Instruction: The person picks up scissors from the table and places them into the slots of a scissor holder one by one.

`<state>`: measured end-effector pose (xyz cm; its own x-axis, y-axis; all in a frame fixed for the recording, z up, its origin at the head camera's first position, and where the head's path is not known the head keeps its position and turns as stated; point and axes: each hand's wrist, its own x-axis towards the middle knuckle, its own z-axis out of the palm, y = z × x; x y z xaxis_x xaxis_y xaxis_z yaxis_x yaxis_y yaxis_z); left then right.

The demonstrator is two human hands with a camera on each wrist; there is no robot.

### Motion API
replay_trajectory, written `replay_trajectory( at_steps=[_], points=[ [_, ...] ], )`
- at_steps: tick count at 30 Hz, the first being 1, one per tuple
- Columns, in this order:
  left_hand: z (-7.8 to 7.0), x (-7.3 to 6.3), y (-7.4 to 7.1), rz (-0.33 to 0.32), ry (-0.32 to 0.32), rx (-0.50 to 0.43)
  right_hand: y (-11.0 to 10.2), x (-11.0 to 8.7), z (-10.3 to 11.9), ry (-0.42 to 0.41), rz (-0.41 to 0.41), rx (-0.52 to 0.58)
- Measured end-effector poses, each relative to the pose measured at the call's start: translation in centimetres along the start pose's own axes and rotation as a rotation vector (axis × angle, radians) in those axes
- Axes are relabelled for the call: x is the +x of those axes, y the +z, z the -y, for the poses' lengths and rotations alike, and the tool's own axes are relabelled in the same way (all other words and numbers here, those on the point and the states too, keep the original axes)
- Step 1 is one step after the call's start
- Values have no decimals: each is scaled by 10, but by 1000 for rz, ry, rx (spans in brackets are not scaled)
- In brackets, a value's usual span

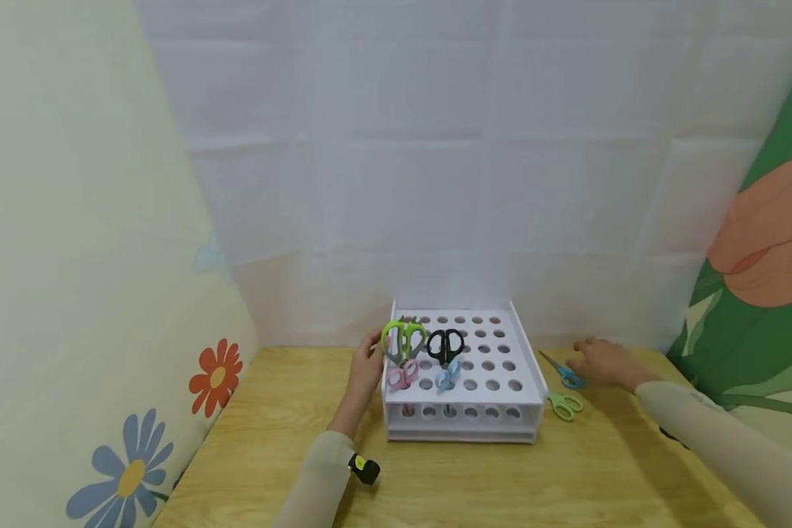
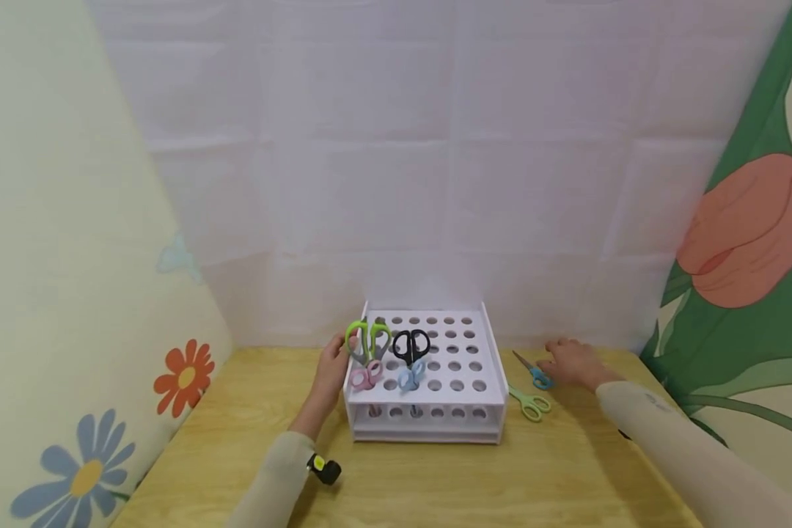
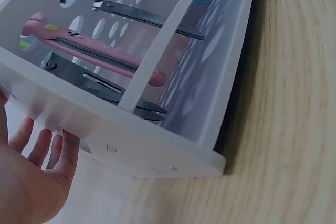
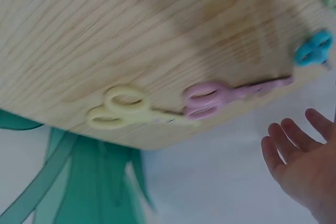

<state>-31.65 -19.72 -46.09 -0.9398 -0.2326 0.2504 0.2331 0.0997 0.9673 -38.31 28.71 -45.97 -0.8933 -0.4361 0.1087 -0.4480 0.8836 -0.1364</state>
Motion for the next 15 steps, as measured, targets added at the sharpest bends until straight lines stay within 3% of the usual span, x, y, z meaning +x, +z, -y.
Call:
replay_trajectory(
  at_steps=[3, 7, 10, 15],
  points=[
    [-12, -8, 2, 11, 11, -5, 1, -4, -20, 53, 12, -23],
    [-35, -21, 4, 33, 21, -9, 2, -15, -46, 38, 55, -19],
    [-35, -22, 7, 40, 25, -12, -1, -26, -58, 35, 139, -15],
    [-9, -9, 12, 42, 17, -18, -11, -43, -70, 74, 233, 7]
  ],
)
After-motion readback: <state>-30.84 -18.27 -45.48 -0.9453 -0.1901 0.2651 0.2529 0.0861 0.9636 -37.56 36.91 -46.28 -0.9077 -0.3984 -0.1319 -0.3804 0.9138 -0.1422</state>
